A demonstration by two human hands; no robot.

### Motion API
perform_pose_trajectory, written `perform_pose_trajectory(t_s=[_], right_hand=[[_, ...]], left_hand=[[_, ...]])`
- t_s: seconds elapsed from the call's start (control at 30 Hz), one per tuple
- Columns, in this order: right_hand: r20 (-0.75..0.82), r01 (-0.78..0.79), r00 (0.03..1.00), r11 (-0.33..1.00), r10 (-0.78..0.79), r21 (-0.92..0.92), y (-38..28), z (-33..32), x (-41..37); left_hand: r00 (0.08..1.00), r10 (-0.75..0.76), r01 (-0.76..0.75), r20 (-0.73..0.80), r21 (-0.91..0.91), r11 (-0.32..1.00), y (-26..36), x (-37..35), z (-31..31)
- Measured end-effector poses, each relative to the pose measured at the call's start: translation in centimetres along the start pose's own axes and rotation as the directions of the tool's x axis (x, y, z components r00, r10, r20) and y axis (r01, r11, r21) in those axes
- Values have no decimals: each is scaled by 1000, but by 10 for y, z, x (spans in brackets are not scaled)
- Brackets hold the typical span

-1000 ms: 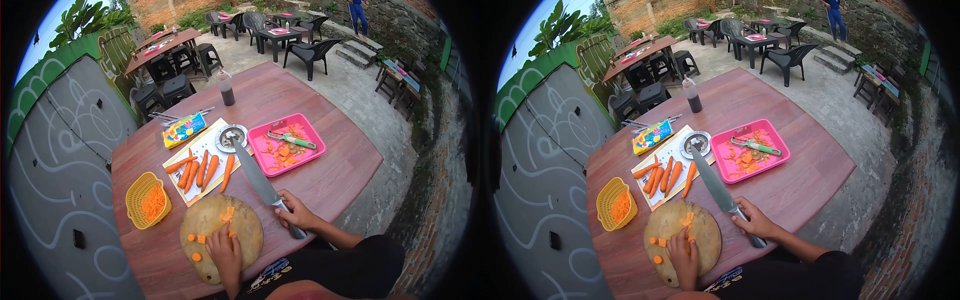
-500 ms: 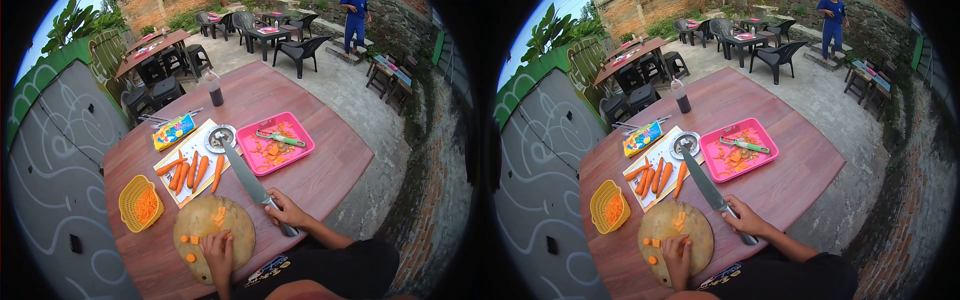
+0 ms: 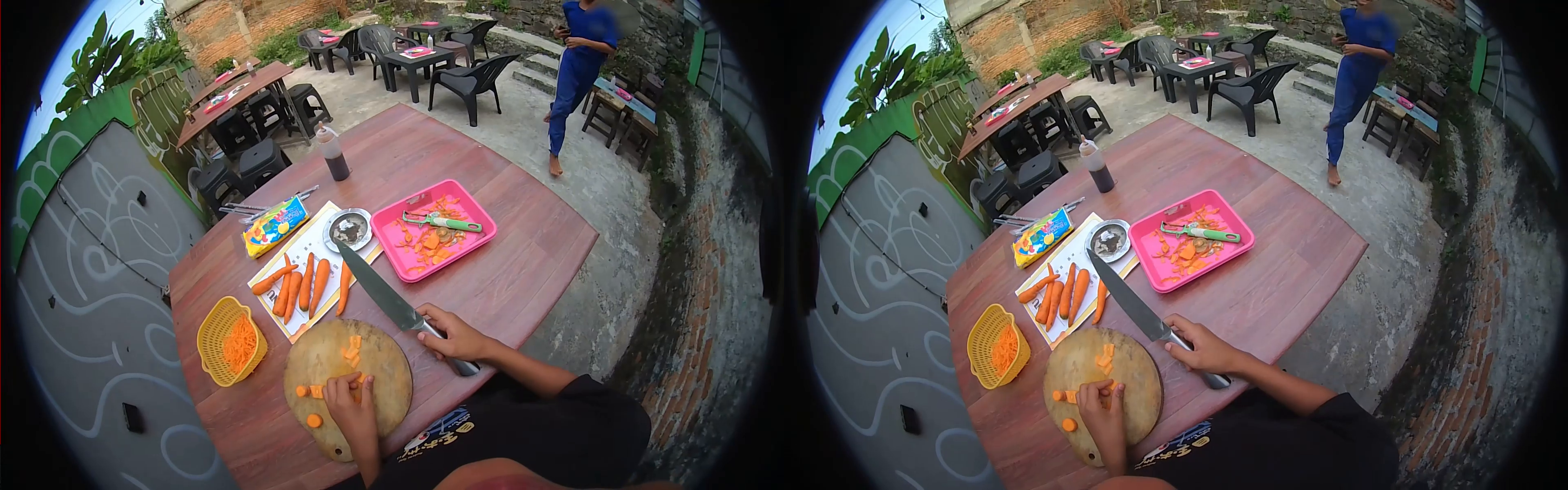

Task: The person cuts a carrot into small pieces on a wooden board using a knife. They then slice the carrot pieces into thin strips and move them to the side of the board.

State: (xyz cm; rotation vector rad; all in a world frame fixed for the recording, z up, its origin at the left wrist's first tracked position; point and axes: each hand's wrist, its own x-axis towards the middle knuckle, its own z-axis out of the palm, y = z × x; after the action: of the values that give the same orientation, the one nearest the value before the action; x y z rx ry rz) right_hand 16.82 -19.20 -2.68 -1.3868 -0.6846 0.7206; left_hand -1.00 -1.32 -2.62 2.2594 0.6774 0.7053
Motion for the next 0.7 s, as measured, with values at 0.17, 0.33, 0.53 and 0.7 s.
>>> perform_pose_trajectory(t_s=[0.17,0.33,0.53,0.7], right_hand=[[-34,43,999,997,-41,58,-3,1,-4],[-502,615,560,737,-659,-281,-52,-27,-66],[-392,65,-546,429,-741,-901,-142,-80,-237],[-718,-492,-279,737,-638,-464,-117,-142,-311]], left_hand=[[999,48,-48,25,11,999,-5,0,2],[993,115,-116,24,56,992,-15,0,1],[989,119,-112,88,-89,990,-17,-1,-4],[976,192,-194,97,10,981,-12,2,-2]])
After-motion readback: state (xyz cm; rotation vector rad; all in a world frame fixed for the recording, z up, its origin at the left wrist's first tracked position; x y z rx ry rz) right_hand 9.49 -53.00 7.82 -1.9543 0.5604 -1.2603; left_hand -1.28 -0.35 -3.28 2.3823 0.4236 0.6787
